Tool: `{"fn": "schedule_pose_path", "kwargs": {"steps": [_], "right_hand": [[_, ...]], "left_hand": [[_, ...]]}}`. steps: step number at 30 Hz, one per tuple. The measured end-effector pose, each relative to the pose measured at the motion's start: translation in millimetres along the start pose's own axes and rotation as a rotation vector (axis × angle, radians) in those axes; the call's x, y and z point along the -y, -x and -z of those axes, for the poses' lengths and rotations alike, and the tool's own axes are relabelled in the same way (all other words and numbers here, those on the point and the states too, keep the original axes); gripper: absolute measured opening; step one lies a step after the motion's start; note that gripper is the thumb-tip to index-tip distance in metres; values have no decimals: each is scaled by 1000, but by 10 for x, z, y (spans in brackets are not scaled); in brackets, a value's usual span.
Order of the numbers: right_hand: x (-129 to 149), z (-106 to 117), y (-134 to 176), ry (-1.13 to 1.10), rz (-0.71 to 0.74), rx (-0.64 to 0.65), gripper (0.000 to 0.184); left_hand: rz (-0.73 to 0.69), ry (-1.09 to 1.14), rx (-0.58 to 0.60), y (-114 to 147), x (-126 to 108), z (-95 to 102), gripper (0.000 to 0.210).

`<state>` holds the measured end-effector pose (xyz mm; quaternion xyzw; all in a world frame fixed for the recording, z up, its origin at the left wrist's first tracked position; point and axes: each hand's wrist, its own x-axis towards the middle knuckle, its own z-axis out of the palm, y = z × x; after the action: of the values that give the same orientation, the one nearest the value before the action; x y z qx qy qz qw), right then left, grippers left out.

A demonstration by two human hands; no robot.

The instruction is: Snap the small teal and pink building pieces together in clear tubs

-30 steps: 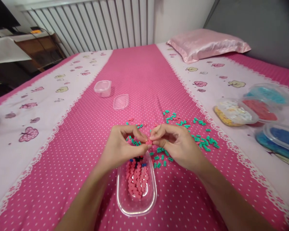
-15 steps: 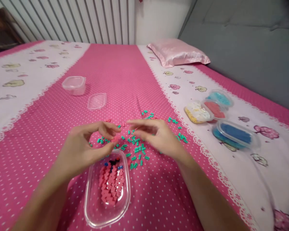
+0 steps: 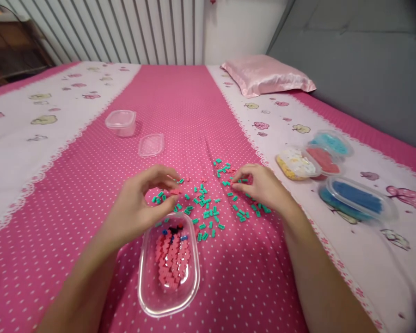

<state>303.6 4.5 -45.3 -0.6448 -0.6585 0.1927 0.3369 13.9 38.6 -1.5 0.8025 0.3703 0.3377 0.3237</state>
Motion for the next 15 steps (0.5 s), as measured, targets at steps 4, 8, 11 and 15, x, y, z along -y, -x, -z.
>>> {"fn": "schedule_pose_path", "kwargs": {"steps": [4,8,11,15], "right_hand": [[357,-117,78,-165,62,-16,3],[639,-309,186,-321,171,8,7],[712,-388,226,-361,226,7,11],[714,-404,232,-353,237,-42,9]], "left_hand": [[-2,-87,-24,10,-57,-47,12],[11,-146,-52,13,-74,-76,10],[-5,-150,-43,20,-55,-93,10],[-27,-156,-4,37,-32,-115,11]]}}
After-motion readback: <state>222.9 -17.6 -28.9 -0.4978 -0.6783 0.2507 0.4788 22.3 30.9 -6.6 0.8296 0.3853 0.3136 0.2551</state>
